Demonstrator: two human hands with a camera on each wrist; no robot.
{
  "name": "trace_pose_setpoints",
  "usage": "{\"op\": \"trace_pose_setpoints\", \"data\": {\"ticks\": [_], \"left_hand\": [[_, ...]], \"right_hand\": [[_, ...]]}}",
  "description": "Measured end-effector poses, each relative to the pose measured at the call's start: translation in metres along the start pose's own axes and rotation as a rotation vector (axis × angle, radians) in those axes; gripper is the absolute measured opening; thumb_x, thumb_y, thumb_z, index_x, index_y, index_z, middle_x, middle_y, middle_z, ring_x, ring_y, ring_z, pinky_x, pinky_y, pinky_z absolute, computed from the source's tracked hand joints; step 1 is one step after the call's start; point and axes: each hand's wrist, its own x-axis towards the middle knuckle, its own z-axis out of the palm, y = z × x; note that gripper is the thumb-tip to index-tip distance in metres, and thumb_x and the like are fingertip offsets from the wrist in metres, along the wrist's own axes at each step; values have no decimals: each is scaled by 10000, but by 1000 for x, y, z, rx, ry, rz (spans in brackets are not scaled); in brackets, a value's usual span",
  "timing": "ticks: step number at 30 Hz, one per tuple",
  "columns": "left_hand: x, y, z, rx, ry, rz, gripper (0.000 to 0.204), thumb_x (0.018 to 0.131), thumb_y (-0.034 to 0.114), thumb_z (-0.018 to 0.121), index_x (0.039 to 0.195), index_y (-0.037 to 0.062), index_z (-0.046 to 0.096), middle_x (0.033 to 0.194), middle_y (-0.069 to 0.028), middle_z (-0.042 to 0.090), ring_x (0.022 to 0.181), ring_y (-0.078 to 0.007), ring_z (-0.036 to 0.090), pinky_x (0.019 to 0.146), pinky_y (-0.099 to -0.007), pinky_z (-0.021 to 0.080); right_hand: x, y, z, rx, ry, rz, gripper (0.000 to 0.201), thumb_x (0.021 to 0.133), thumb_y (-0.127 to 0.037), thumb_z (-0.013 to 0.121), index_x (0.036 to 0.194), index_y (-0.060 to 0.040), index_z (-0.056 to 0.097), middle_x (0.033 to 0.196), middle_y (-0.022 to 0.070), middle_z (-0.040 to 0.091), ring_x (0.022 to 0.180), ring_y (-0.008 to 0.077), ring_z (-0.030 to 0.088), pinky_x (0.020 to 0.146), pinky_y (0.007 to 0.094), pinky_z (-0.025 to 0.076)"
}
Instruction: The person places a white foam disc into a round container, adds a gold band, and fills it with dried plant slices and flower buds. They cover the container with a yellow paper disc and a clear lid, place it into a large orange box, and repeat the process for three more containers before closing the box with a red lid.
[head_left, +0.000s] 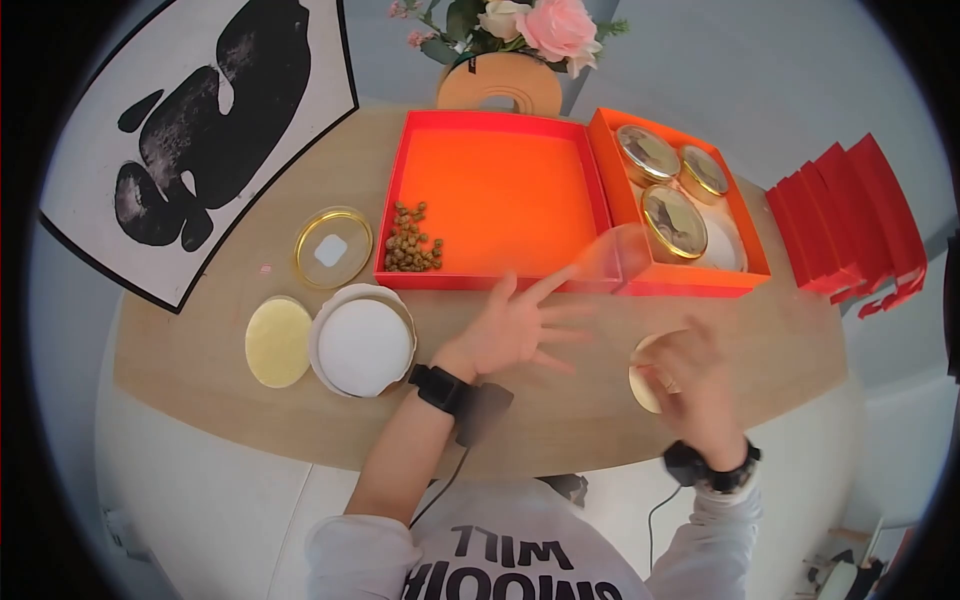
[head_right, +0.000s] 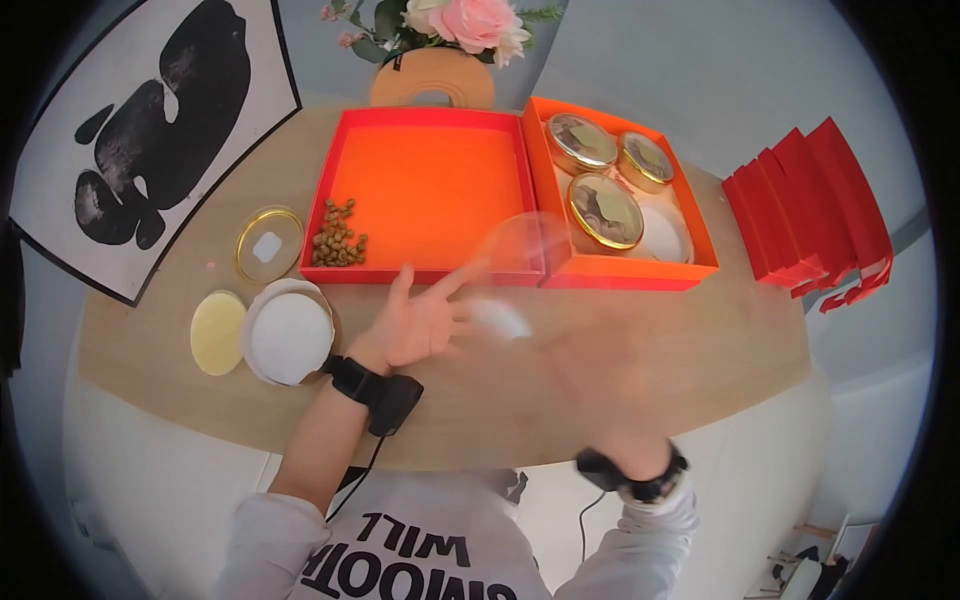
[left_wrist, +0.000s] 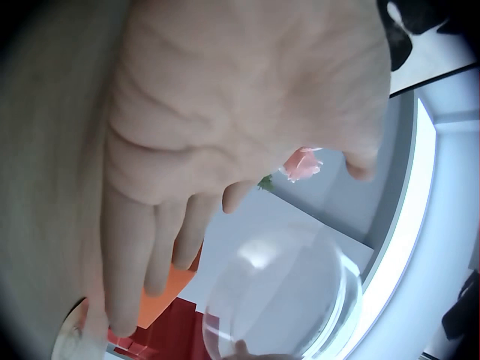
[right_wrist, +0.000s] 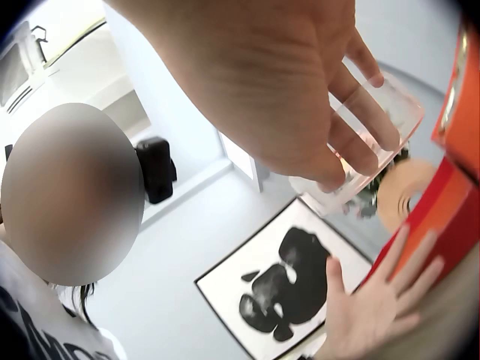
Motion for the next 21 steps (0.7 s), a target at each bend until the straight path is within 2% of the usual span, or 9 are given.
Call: {"op": "trace_pose_setpoints", "data": {"ticks": [2, 3, 5, 6, 9, 12, 13, 16, 21], "left_hand": [[0, -5, -6, -33, -91, 24, 717, 811, 633, 297, 1373, 225, 118, 1346, -184, 291, 1169, -399, 370, 880, -576, 349], [2, -3, 1, 54, -5, 20, 794, 761, 646, 369, 1376, 223, 98, 1346, -212, 271, 1179, -407, 356, 868, -564, 368], [1, 7, 14, 236, 166, 6, 966, 660, 671, 515, 1382, 221, 57, 1347, -268, 230, 1198, -422, 326, 844, -539, 406], [1, 7, 11, 182, 136, 7, 970, 653, 653, 532, 1381, 228, 51, 1349, -269, 224, 1194, -437, 322, 838, -552, 403], [-3, 11, 0, 52, 96, 22, 975, 641, 602, 571, 1377, 245, 41, 1354, -271, 210, 1183, -478, 309, 823, -588, 395], [-5, 15, 0, 4, 144, 74, 957, 643, 566, 580, 1375, 249, 52, 1357, -270, 200, 1180, -497, 296, 819, -606, 389], [-4, 17, -1, -2, 154, 94, 949, 646, 560, 578, 1375, 251, 55, 1358, -269, 198, 1181, -496, 295, 821, -608, 387], [-4, 20, 1, -55, 202, 117, 936, 650, 542, 578, 1374, 251, 62, 1358, -266, 199, 1183, -493, 294, 827, -609, 385], [-4, 18, -3, -38, 195, 146, 906, 667, 515, 570, 1373, 250, 69, 1352, -261, 216, 1189, -485, 289, 833, -603, 387]], "right_hand": [[10, -6, 38, 15, -92, -46, 199, 653, -41, 643, 830, -100, 574, 824, 34, 564, 822, 223, 538, 898, 443, 371], [12, -10, 52, 18, -105, -40, 208, 654, -45, 645, 841, -99, 571, 846, 30, 562, 836, 221, 534, 890, 441, 375], [23, -12, 56, 36, -37, -174, 242, 655, -99, 664, 877, -98, 569, 896, 59, 553, 868, 239, 528, 881, 434, 379], [25, -10, 56, 44, -3, -244, 264, 655, -126, 674, 895, -97, 568, 922, 74, 549, 885, 248, 525, 876, 431, 380], [-14, 14, 46, 144, 112, 57, 471, 630, -259, 715, 1029, -98, 524, 1065, 142, 487, 985, 304, 482, 883, 433, 372], [-22, 20, 41, -123, -117, 441, 717, 604, -381, 726, 1182, -90, 417, 1195, 202, 395, 1094, 374, 404, 911, 443, 345], [-38, 29, 51, -355, -277, 446, 856, 610, -421, 714, 1276, -75, 301, 1286, 233, 298, 1184, 400, 309, 946, 466, 308], [-45, 50, 59, -166, -407, 516, 903, 614, -444, 704, 1307, -73, 260, 1297, 263, 279, 1198, 434, 286, 974, 480, 271], [-43, 59, 51, -94, -456, 412, 897, 601, -363, 728, 1301, -55, 260, 1283, 285, 289, 1154, 442, 344, 947, 463, 327]]}}
